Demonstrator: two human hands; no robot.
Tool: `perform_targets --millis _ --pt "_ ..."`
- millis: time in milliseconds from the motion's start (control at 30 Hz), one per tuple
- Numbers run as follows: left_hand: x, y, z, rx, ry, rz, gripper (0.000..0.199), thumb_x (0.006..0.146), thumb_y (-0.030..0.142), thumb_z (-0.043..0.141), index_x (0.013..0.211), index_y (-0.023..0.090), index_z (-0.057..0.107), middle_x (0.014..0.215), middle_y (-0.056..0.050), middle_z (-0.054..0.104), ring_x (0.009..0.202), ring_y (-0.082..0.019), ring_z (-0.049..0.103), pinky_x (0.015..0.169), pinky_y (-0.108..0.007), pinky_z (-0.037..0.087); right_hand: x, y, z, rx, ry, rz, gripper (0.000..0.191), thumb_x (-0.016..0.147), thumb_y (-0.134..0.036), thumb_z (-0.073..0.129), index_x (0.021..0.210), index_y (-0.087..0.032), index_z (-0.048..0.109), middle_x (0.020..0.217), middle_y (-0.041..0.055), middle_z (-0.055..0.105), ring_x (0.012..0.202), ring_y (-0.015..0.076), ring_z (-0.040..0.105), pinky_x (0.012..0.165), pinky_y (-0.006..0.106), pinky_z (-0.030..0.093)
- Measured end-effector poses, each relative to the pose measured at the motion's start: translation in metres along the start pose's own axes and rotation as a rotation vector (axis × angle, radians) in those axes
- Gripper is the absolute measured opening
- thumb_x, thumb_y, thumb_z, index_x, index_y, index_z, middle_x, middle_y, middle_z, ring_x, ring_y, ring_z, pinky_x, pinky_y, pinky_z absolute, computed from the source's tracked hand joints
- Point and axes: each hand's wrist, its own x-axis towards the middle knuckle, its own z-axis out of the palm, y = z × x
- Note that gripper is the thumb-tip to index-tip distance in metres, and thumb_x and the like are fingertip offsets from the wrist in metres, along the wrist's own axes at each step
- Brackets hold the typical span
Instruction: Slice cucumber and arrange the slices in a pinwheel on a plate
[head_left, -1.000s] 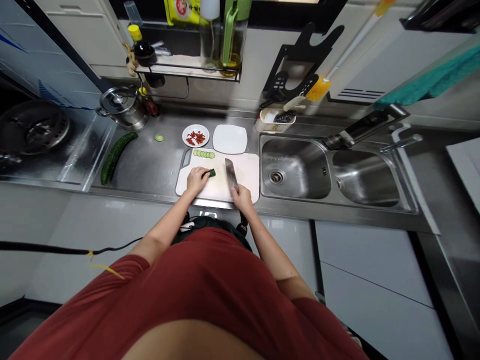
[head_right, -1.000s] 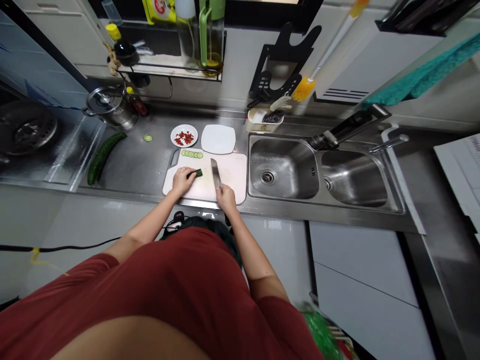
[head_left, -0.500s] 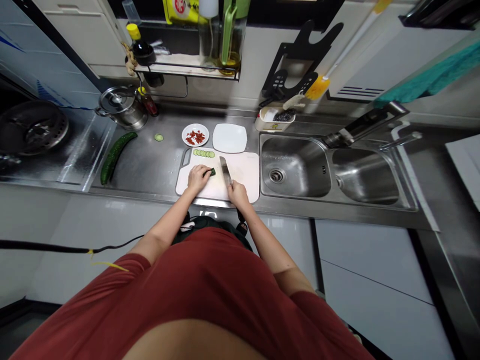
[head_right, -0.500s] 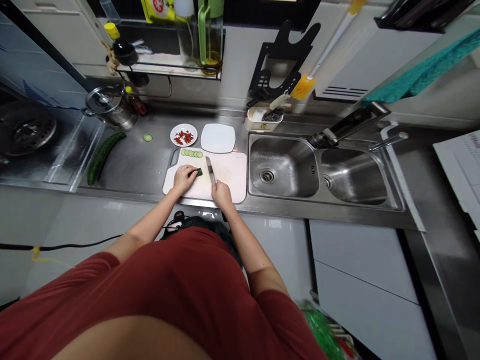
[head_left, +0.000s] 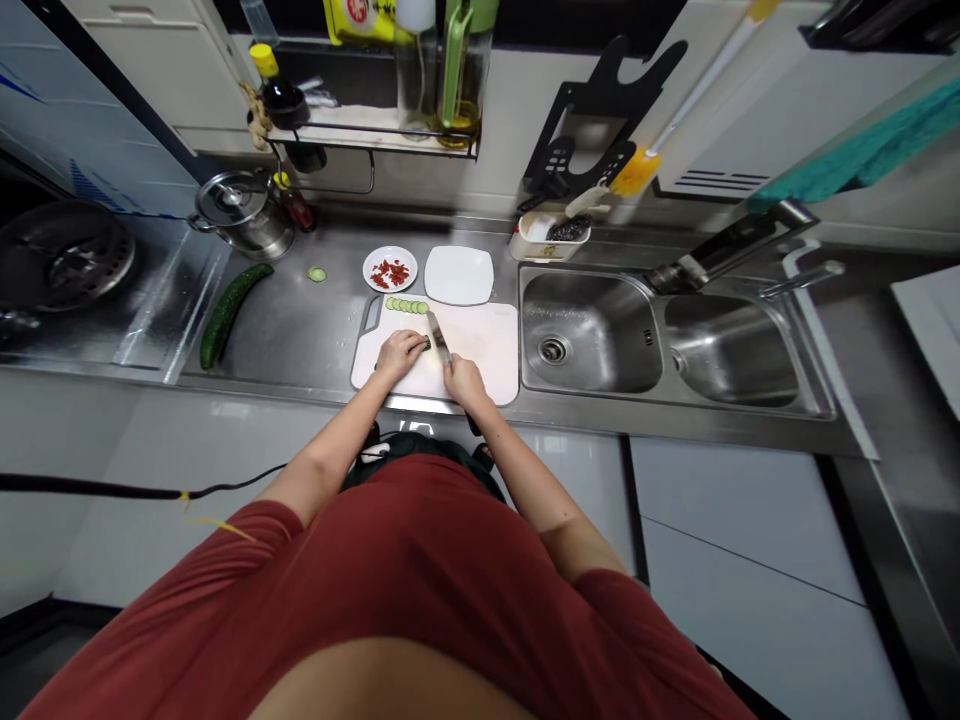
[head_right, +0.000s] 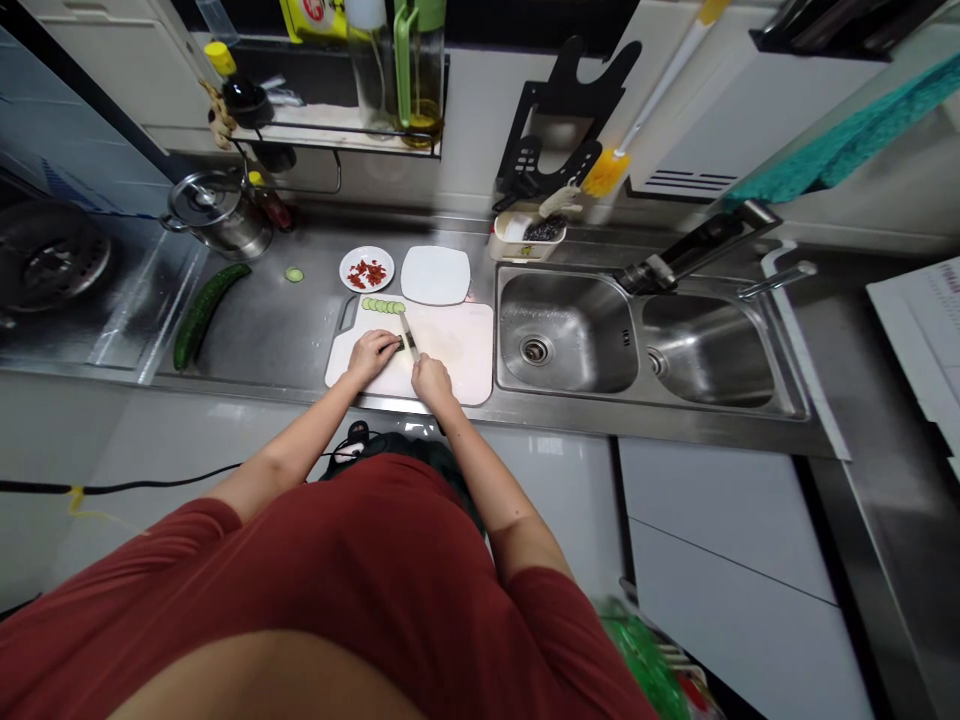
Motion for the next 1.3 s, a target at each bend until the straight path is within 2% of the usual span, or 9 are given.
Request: perform_targets --millis 167,333,800,967,1300 --pt "0.0 0.001 -0.002 0.002 -0.04 0.023 0.027 0.094 0.036 0.049 0.102 0.023 0.072 0.102 -0.006 0.068 0.097 -0.019 0.058 0.089 -0.035 0.046 0.002 -0.005 0.001 0.013 -0.009 -0.004 0.029 0.099 -0.025 0.035 0.112 -0.012 0.057 0.102 0.0166 0.068 0.096 0.0245 0.064 0.081 0.028 0.043" --pt "0.0 0.006 -0.005 0.033 -0.061 -0.01 0.027 0.094 0.035 0.049 0.104 0.024 0.071 0.103 -0.007 0.067 0.097 -0.02 0.058 0.088 -0.036 0.046 0.003 -0.008 0.004 0.015 -0.015 0.005 0.028 0.098 -0.024 0.037 0.112 -0.012 0.058 0.101 0.0163 0.069 0.096 0.025 0.065 0.081 0.029 0.043" --pt "0.0 0.008 -0.003 0.034 -0.048 -0.002 0.028 0.094 0.033 0.048 0.104 0.023 0.071 0.102 -0.007 0.066 0.096 -0.02 0.056 0.088 -0.036 0.046 0.003 -0.01 0.006 0.02 -0.02 0.01 0.026 0.098 -0.022 0.037 0.111 -0.011 0.057 0.101 0.0169 0.068 0.096 0.0253 0.065 0.081 0.03 0.044" --pt "0.0 0.008 -0.004 0.035 -0.052 -0.016 0.026 0.094 0.033 0.048 0.103 0.023 0.071 0.103 -0.008 0.066 0.097 -0.02 0.057 0.089 -0.037 0.046 0.004 -0.01 0.008 0.024 -0.03 0.007 0.025 0.097 -0.02 0.038 0.115 -0.011 0.052 0.101 0.0166 0.068 0.095 0.0252 0.064 0.081 0.03 0.044" --pt "0.001 0.01 -0.006 0.026 -0.06 -0.024 0.025 0.094 0.033 0.049 0.102 0.023 0.07 0.104 -0.007 0.067 0.098 -0.021 0.057 0.089 -0.037 0.045 -0.008 -0.006 0.008 0.01 -0.123 0.017 0.026 0.092 -0.014 0.04 0.116 -0.012 0.047 0.101 0.0167 0.067 0.093 0.0268 0.064 0.078 0.032 0.046"
